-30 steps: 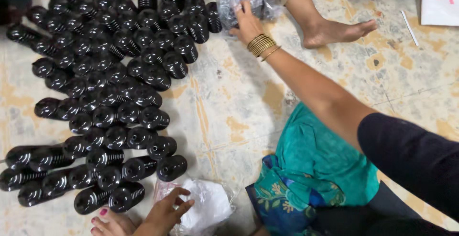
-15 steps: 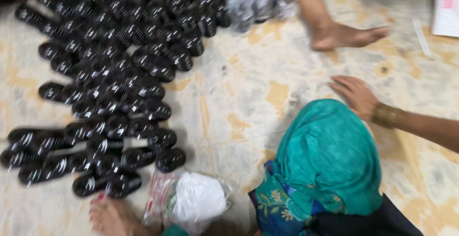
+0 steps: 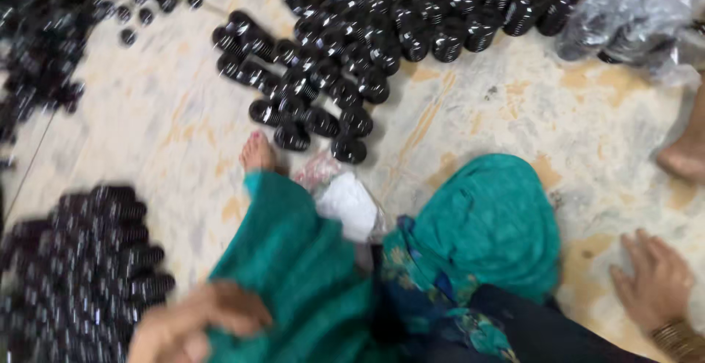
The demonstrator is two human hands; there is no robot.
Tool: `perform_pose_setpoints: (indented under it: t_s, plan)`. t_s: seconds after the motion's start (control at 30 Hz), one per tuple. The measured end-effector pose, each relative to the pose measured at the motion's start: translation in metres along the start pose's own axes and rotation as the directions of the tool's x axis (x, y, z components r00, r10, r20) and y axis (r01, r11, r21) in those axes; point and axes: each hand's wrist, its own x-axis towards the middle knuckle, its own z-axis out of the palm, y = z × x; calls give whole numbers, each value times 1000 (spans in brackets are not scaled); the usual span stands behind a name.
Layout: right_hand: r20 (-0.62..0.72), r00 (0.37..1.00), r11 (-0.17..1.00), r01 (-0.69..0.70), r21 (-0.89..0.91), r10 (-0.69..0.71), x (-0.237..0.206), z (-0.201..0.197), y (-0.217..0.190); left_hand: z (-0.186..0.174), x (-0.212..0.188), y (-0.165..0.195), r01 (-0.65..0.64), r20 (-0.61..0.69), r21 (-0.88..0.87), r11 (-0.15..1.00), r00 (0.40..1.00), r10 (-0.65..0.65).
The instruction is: The person sits on the floor and wraps black plastic bottles one at a time in clear plastic film, twisting the film around each bottle and setting the wrapped bottle aside with other finished ones.
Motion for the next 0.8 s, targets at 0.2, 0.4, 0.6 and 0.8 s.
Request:
perform_pose_setpoints:
  t_s: [0.2,0.4,0.6,0.8]
  plan:
    - [-16,996,970,89,228,-87,-2,-16,-9,120,-56,48,352,-725,246,903,685,-70]
    - [-70,993,965,111,238,-98,-1,-27,-15,185,5,11,705,-677,705,77,701,-222]
    - [-231,909,909,387,153,-348,4,-19,-14,227,21,-145,481,-261,719,502,856,-446]
    - [-243,964,842,216,495,-105,-2,-25,-40,188,105,-231,679,-606,727,98,702,-374]
